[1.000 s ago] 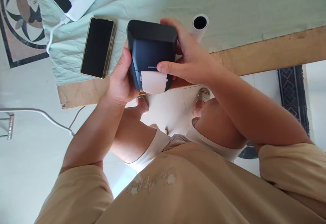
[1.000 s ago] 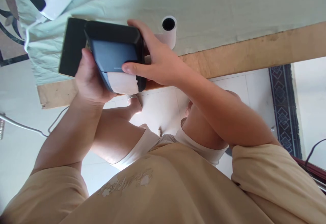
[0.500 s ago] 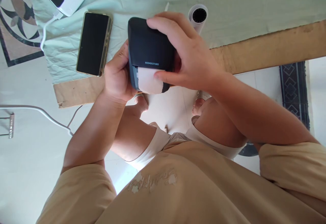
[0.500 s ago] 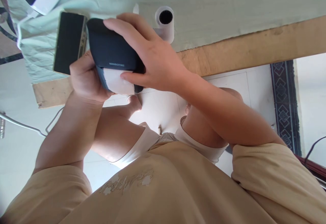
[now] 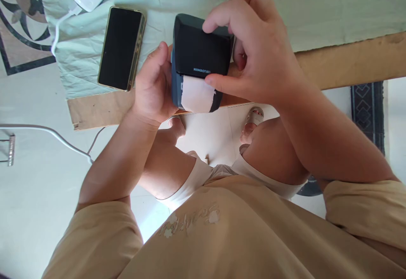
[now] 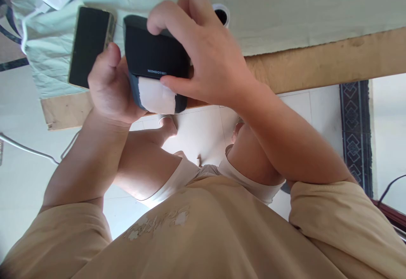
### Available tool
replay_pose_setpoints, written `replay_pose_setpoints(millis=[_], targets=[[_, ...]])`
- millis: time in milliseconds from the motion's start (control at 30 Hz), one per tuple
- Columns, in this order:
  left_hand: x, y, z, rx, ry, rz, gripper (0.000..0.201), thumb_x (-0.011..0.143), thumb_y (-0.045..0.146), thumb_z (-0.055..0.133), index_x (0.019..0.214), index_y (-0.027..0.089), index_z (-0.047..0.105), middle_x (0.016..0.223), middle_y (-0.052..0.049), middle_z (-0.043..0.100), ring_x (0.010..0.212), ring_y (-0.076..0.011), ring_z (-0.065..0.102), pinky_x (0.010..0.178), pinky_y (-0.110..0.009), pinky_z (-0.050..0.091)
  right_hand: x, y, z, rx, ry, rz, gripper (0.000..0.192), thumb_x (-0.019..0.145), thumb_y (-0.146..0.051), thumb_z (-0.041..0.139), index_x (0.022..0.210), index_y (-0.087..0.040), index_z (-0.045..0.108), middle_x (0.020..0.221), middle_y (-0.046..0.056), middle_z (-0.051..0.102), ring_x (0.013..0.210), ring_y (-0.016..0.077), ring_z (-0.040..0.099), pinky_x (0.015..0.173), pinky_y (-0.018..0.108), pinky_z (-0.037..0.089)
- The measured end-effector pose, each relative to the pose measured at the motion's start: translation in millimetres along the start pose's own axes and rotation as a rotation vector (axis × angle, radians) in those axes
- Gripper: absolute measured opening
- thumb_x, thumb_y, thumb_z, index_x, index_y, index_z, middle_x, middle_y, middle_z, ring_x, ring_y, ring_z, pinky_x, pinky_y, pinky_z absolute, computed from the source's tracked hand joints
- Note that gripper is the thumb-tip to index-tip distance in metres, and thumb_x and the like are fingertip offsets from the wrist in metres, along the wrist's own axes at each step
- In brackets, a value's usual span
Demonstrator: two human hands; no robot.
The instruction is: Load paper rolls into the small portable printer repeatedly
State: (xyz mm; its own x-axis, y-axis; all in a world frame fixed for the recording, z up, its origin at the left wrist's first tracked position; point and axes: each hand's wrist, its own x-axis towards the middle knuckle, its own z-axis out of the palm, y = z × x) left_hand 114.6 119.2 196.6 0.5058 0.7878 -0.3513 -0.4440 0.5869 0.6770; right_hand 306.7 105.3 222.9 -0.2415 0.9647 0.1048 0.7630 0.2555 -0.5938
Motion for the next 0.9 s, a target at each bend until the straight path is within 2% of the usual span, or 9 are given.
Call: replay_pose_setpoints(millis=[100,167,233,300,400,533,667,767,900], targets=[[0,-2,-1.1,-0.016,0.025,0.024,0.038,0.101,0.056,0.058,0.108,0.022,0.072,0.124,-0.01,0.078,0.142,-0.0351,0.061,0.112,-0.051,0.059,-1,-5,-2,-0.102,0.034,-0.023,0.051,0.079,-0.041,0.069,0.129,-0.029,0.067,0.126,0.006,0.066,0.079,0.0151,0.059,0.067,0.03,0.046],[1,-3,-2.7,0.004,0.037,0.046,0.04,0.102,0.054,0.057,0.112,0.019,0.073,0.127,-0.011,0.077,0.145,-0.0351,0.059,0.114,-0.05,0.057,-1,-6,-4,-0.156,0.076,-0.027,0.045,0.082,-0.039,0.065,0.124,-0.025,0.07,0.094,0.004,0.068,0.07,0.0159,0.055,0.069,0.033,0.043],[2,-4,-4.1,0.039,0.034,0.048,0.04,0.102,0.053,0.056,0.112,0.018,0.073,0.128,-0.012,0.076,0.147,-0.0352,0.056,0.115,-0.047,0.056,-1,-6,-6,-0.158,0.139,-0.027,0.038,0.088,-0.037,0.057,0.12,-0.021,0.073,0.066,-0.001,0.053,0.061,0.0154,0.049,0.074,0.035,0.044],[3,-4,-5.0,0.061,0.059,0.079,0.037,0.1,0.052,0.056,0.107,0.019,0.073,0.123,-0.012,0.077,0.146,-0.0351,0.057,0.112,-0.044,0.057,-1,-5,-10,-0.093,0.219,-0.019,0.035,0.097,-0.035,0.05,0.117,-0.02,0.075,0.058,-0.003,0.041,0.058,0.0138,0.048,0.08,0.035,0.047],[3,-5,-5.7,0.072,0.128,0.089,0.03,0.098,0.049,0.06,0.097,0.022,0.07,0.104,-0.008,0.078,0.14,-0.0338,0.062,0.11,-0.043,0.058,-1,-3,-14,0.127,0.306,0.016,0.032,0.102,-0.032,0.047,0.117,-0.017,0.072,0.067,-0.002,0.051,0.067,0.0128,0.062,0.075,0.03,0.05],[2,-4,-7.5,0.109,0.126,0.074,0.031,0.098,0.048,0.06,0.104,0.02,0.074,0.105,-0.007,0.078,0.137,-0.0321,0.063,0.111,-0.041,0.057,0,-1,-15,0.296,0.35,0.003,0.024,0.102,-0.027,0.046,0.109,-0.017,0.066,0.115,0.003,0.068,0.088,0.0121,0.073,0.063,0.025,0.047],[1,-5,-9.0,0.153,0.105,0.097,0.035,0.099,0.048,0.06,0.11,0.019,0.075,0.1,-0.007,0.079,0.133,-0.0327,0.066,0.104,-0.038,0.06,1,-4,-7,0.056,0.134,-0.004,0.028,0.095,-0.025,0.055,0.119,-0.02,0.067,0.113,0.002,0.076,0.091,0.0192,0.072,0.076,0.032,0.048],[1,-6,-9.8,0.183,0.075,0.074,0.029,0.097,0.043,0.062,0.106,0.019,0.076,0.089,-0.006,0.077,0.123,-0.0336,0.071,0.094,-0.039,0.063,3,-9,0,-0.105,-0.043,0.038,0.047,0.083,-0.019,0.063,0.13,-0.024,0.064,0.122,0.002,0.077,0.097,0.0284,0.072,0.083,0.04,0.048],[1,-4,-9.4,0.177,0.083,0.1,0.024,0.095,0.043,0.065,0.093,0.02,0.073,0.073,-0.005,0.072,0.109,-0.0344,0.075,0.083,-0.04,0.061,4,-9,2,-0.183,-0.146,0.05,0.057,0.087,-0.026,0.059,0.144,-0.028,0.057,0.119,0.005,0.077,0.096,0.0318,0.07,0.074,0.039,0.044]])
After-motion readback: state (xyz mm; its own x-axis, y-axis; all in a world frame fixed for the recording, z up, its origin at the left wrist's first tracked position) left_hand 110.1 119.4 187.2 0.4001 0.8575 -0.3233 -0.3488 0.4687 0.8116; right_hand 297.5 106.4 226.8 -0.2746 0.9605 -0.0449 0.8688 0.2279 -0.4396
